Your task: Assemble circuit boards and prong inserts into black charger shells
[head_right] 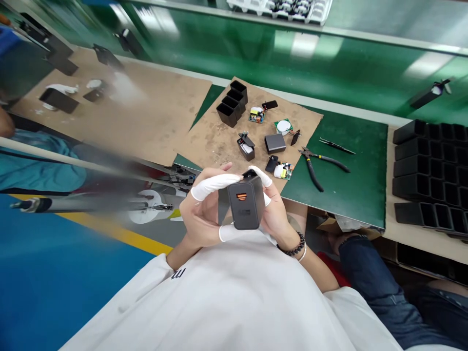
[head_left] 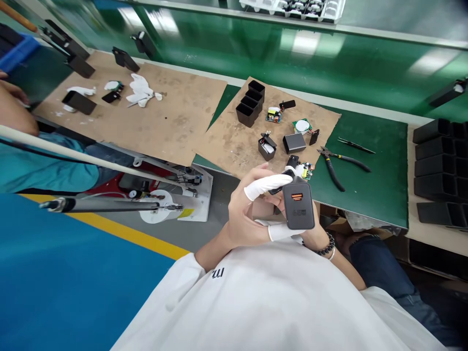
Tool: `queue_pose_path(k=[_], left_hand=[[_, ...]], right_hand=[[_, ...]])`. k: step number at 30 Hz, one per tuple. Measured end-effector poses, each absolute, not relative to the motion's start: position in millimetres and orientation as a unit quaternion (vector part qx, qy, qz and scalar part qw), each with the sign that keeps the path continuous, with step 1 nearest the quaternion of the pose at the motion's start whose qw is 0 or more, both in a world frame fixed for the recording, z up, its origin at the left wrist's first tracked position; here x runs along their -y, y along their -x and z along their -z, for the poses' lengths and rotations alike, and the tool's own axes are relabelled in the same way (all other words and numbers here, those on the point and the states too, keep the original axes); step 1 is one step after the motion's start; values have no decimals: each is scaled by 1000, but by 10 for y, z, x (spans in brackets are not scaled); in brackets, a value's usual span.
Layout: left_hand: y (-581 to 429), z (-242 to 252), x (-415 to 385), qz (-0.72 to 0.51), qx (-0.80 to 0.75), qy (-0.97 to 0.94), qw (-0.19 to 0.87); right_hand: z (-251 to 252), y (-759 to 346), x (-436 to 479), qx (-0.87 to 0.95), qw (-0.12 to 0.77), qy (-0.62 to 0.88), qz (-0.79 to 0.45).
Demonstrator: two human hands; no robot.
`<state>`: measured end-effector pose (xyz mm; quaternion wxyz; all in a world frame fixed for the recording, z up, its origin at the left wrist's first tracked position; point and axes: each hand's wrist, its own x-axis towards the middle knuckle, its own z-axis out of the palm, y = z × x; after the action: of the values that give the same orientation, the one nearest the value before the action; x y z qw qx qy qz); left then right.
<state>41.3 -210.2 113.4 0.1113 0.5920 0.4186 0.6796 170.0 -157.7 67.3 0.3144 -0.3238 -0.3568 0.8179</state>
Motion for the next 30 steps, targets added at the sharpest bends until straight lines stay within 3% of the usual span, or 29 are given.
queue_pose_path(k=[8, 14, 18, 21, 24, 28, 30], left_hand=[[-426, -1103, 2134, -658, -452, -598, 70], [-427, -1009, 2069, -616, -485, -620, 23], [-398, -756, 1984, -593, -525, -600, 109], [-380, -416, 1911, -551, -601, -561, 148], [-394, -93, 1862, -524, -641, -538, 160], [-444, 92, 1865, -511, -663, -521, 169], [-462, 93, 1873, -510, -664, -522, 163]], right_hand=[[-845, -1726, 1492, 374, 418, 394, -729], [-772, -1836, 1497, 330, 261, 298, -857], [-773, -1907, 1231, 358, 304, 324, -821], [-812, -1913, 579, 459, 360, 379, -718], [-906, -1910, -384, 592, 409, 451, -528], [-992, -1861, -1505, 734, 268, 600, -172], [-952, -1812, -1815, 740, 225, 622, -120]])
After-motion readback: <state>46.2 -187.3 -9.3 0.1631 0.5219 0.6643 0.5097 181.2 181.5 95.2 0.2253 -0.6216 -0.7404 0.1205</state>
